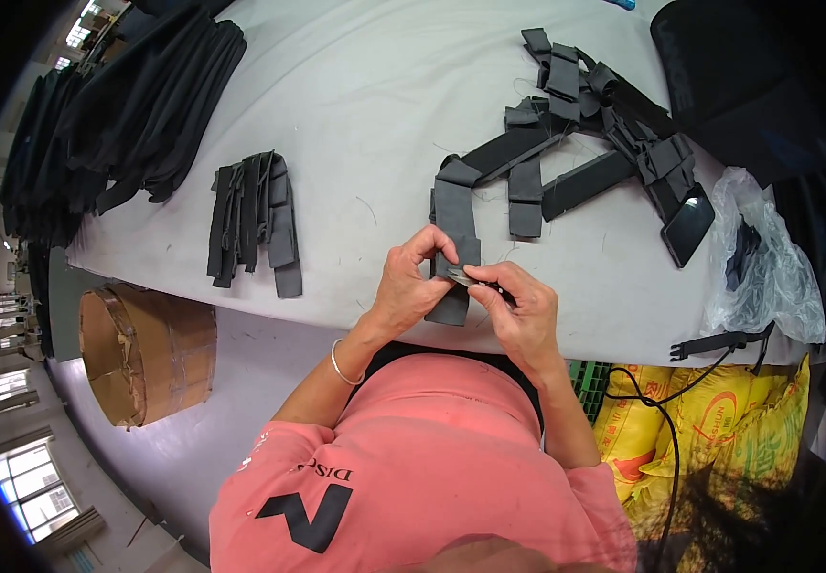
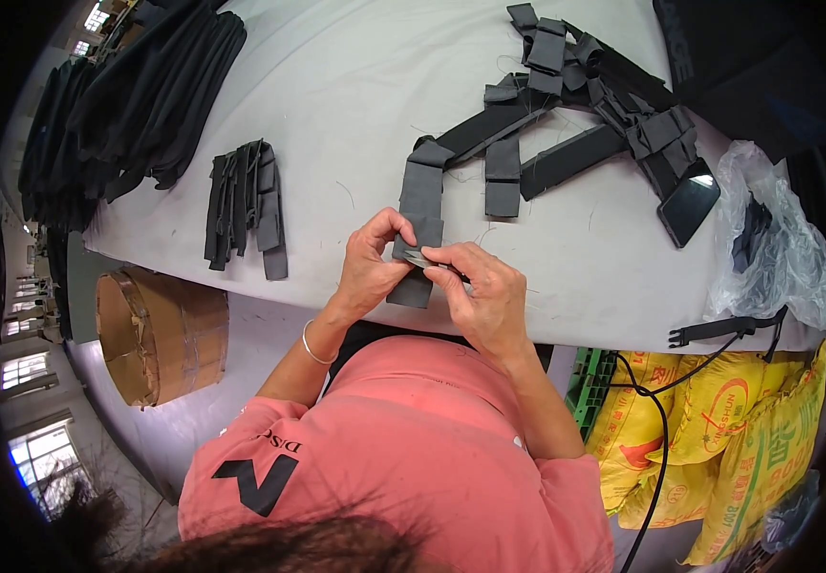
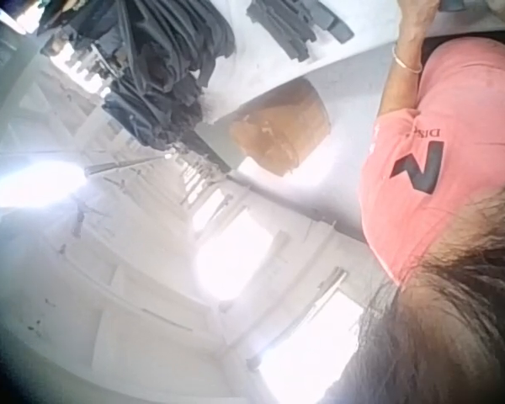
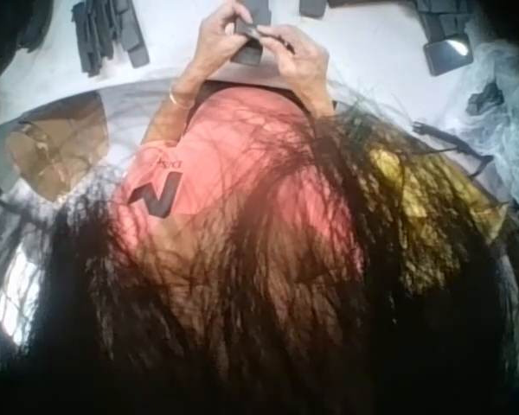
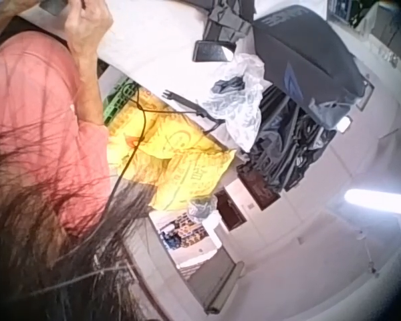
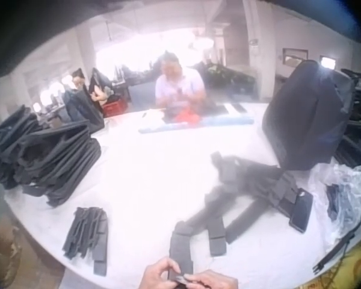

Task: Trim loose threads from black fabric components using a pair of small scissors.

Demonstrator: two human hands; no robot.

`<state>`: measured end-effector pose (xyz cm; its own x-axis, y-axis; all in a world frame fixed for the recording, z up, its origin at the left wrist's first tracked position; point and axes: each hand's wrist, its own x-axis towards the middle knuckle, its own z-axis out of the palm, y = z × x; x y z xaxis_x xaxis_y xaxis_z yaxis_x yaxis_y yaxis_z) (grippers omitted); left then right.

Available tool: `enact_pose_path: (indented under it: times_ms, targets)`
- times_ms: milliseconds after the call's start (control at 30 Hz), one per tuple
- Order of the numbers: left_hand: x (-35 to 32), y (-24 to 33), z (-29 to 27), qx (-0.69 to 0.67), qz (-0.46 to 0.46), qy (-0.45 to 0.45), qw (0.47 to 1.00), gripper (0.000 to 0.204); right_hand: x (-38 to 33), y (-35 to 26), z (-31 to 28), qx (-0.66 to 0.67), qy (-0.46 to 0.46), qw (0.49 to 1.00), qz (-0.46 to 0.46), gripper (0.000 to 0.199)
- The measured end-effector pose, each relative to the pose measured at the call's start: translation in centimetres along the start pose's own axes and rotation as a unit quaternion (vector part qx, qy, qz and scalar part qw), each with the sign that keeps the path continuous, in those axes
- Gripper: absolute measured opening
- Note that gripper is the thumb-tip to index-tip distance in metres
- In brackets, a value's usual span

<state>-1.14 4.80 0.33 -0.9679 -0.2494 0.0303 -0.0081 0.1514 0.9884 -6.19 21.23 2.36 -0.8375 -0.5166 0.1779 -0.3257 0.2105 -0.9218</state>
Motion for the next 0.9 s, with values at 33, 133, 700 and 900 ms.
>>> enact_pose_path:
  times_ms: [33,133,700,900]
  targets:
    - [0.0,0.0,0.0,0.0,-0.001,0.0,1.0,0.023,0.0,0.0,0.1,-0.003,0.002,1.0,0.0,0.013]
    - [-0.2,-0.1,0.1,-0.004,0.0,0.001,1.0,0.024,-0.1,0.0,0.1,-0.004,0.005,1.0,0.0,0.012]
    - [-0.4,-0.4,0.5,-0.01,0.019,0.022,1.0,0.038,1.3,2.6,0.1,0.246,-0.05,0.955,0.157,0.016]
    - [0.6,-2.2,-0.2,0.11,0.129,0.15,0.974,0.038,-0.2,0.8,0.7,0.192,-0.062,0.978,0.051,0.018]
